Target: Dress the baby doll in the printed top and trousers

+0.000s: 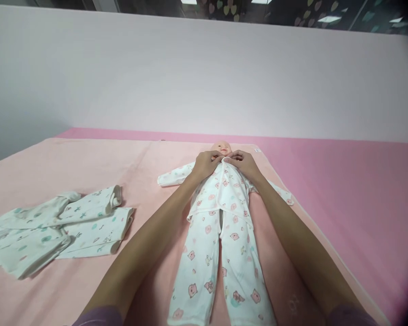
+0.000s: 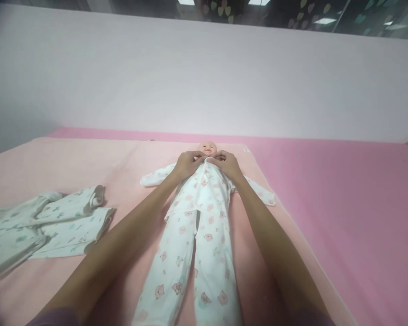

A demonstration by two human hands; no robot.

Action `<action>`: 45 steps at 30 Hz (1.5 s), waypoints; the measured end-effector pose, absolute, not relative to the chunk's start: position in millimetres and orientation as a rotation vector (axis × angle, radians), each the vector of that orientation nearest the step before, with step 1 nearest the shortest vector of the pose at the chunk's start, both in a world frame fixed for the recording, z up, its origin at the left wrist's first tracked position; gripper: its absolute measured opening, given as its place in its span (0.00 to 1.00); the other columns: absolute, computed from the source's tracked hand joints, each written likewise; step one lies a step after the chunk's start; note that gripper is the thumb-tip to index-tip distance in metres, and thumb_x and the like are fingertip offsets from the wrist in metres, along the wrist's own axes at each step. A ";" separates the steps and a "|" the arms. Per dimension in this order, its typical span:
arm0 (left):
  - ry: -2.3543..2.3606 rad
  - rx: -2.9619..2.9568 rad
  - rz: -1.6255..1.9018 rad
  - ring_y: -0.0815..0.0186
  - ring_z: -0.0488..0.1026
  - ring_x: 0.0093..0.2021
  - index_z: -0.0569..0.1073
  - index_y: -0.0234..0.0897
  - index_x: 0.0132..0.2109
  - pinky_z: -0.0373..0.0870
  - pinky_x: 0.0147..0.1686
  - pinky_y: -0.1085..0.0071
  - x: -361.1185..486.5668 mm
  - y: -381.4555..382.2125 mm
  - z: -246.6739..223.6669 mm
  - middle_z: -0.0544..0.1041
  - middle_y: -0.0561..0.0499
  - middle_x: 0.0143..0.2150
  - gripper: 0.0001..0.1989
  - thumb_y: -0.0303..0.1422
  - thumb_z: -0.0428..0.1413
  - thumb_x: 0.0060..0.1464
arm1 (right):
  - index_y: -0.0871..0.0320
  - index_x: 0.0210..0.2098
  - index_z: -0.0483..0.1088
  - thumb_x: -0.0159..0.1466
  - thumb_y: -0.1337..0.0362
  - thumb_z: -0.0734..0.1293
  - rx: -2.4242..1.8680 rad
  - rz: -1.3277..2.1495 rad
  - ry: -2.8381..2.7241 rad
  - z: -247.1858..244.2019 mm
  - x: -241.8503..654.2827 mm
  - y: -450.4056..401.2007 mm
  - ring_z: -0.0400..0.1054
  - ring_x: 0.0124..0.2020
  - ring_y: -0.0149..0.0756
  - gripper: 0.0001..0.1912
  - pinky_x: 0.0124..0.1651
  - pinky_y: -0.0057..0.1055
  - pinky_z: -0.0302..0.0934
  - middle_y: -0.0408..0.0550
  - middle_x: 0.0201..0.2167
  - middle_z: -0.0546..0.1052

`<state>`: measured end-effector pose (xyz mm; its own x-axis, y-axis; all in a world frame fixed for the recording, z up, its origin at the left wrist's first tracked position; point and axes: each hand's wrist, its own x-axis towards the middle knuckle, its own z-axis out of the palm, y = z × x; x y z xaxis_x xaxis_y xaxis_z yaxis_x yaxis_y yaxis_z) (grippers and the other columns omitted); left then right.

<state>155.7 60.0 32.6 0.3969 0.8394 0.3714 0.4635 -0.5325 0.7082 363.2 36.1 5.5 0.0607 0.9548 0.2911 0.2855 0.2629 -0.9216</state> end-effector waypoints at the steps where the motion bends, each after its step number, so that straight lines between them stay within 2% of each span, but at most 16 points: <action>1: 1.109 2.139 0.995 0.59 0.80 0.42 0.88 0.42 0.48 0.71 0.48 0.68 155.9 59.7 32.6 0.88 0.49 0.44 0.15 0.39 0.57 0.66 | 0.55 0.39 0.80 0.55 0.44 0.80 -1.240 0.766 -1.462 6.4 363.1 35.5 0.77 0.42 0.42 0.23 0.44 0.37 0.71 0.50 0.40 0.84; 4: 1.114 2.080 0.999 0.60 0.79 0.39 0.88 0.42 0.44 0.70 0.44 0.69 157.4 56.1 33.2 0.87 0.49 0.41 0.15 0.41 0.57 0.66 | 0.54 0.39 0.79 0.56 0.47 0.80 -1.283 0.700 -1.513 10.1 362.6 33.2 0.77 0.42 0.42 0.20 0.46 0.37 0.71 0.50 0.40 0.85; 12: 1.185 1.906 1.060 0.60 0.79 0.43 0.86 0.41 0.34 0.70 0.45 0.70 163.6 52.4 29.4 0.87 0.50 0.40 0.12 0.42 0.62 0.61 | 0.52 0.40 0.78 0.62 0.59 0.76 -1.390 0.395 -1.683 17.0 354.8 30.5 0.78 0.44 0.44 0.08 0.51 0.41 0.70 0.49 0.41 0.85; 26: 1.211 1.964 1.048 0.59 0.81 0.46 0.83 0.39 0.38 0.72 0.50 0.67 165.1 64.5 19.9 0.87 0.46 0.44 0.12 0.40 0.60 0.64 | 0.55 0.47 0.83 0.58 0.54 0.82 -1.363 0.873 -1.460 10.3 361.8 34.1 0.79 0.52 0.49 0.20 0.57 0.47 0.73 0.55 0.50 0.85; 30: 1.165 1.955 1.070 0.61 0.80 0.46 0.81 0.39 0.40 0.72 0.51 0.67 166.3 65.0 17.1 0.86 0.47 0.44 0.11 0.40 0.59 0.66 | 0.54 0.49 0.82 0.59 0.54 0.81 -1.269 0.978 -1.409 5.2 363.8 33.8 0.78 0.50 0.46 0.21 0.56 0.44 0.73 0.54 0.49 0.85; 33: 1.144 1.980 1.085 0.63 0.79 0.46 0.79 0.39 0.41 0.71 0.50 0.69 167.0 64.0 16.4 0.85 0.49 0.46 0.09 0.38 0.58 0.67 | 0.53 0.50 0.82 0.60 0.54 0.80 -1.238 0.978 -1.433 1.6 365.7 36.1 0.77 0.50 0.43 0.21 0.57 0.43 0.72 0.51 0.49 0.85; 38: 1.151 2.007 1.121 0.63 0.78 0.48 0.77 0.40 0.42 0.70 0.50 0.69 167.0 60.3 17.7 0.85 0.51 0.47 0.08 0.38 0.58 0.67 | 0.52 0.51 0.81 0.60 0.53 0.79 -1.205 0.861 -1.528 0.0 367.3 37.9 0.75 0.54 0.45 0.21 0.60 0.45 0.69 0.50 0.53 0.83; 45: 1.222 1.979 1.108 0.62 0.79 0.45 0.78 0.41 0.41 0.71 0.49 0.66 168.5 56.8 20.0 0.85 0.51 0.46 0.08 0.39 0.59 0.68 | 0.52 0.48 0.79 0.57 0.53 0.81 -1.139 0.804 -1.527 -1.6 365.7 39.2 0.75 0.50 0.42 0.22 0.56 0.41 0.67 0.48 0.51 0.84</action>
